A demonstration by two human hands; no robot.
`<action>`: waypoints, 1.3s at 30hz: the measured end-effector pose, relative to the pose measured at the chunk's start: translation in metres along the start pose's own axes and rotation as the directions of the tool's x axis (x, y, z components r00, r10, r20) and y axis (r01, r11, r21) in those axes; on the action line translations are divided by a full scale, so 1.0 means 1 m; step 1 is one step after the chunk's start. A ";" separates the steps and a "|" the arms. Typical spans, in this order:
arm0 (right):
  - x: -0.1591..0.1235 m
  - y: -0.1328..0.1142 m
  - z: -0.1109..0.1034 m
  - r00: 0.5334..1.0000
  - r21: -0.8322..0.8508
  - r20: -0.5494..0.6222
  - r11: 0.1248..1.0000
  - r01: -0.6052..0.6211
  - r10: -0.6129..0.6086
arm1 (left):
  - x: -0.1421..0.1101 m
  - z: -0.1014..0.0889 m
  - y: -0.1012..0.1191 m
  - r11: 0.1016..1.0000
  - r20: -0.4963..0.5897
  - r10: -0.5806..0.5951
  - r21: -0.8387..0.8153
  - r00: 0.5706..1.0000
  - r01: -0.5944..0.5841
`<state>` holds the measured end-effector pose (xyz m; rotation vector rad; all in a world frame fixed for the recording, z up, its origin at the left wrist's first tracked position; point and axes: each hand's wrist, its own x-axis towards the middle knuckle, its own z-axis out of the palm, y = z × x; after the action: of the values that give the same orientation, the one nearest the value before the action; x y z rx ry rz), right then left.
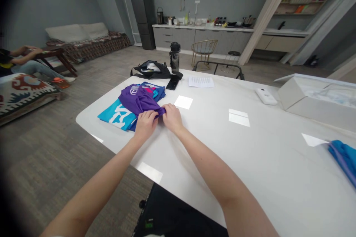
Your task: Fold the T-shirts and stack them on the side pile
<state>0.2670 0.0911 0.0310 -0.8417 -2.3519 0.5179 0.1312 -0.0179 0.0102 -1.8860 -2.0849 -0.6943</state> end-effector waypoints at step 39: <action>-0.190 0.107 -0.183 0.980 -0.320 0.036 0.931 -0.176 0.197 | 0.083 0.058 0.203 0.893 0.216 0.223 -0.436 0.951 -0.110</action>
<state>0.5507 0.0705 0.0392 -1.2204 -2.4685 0.2489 0.3271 0.0931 0.0378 -2.4819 -1.9998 -0.9596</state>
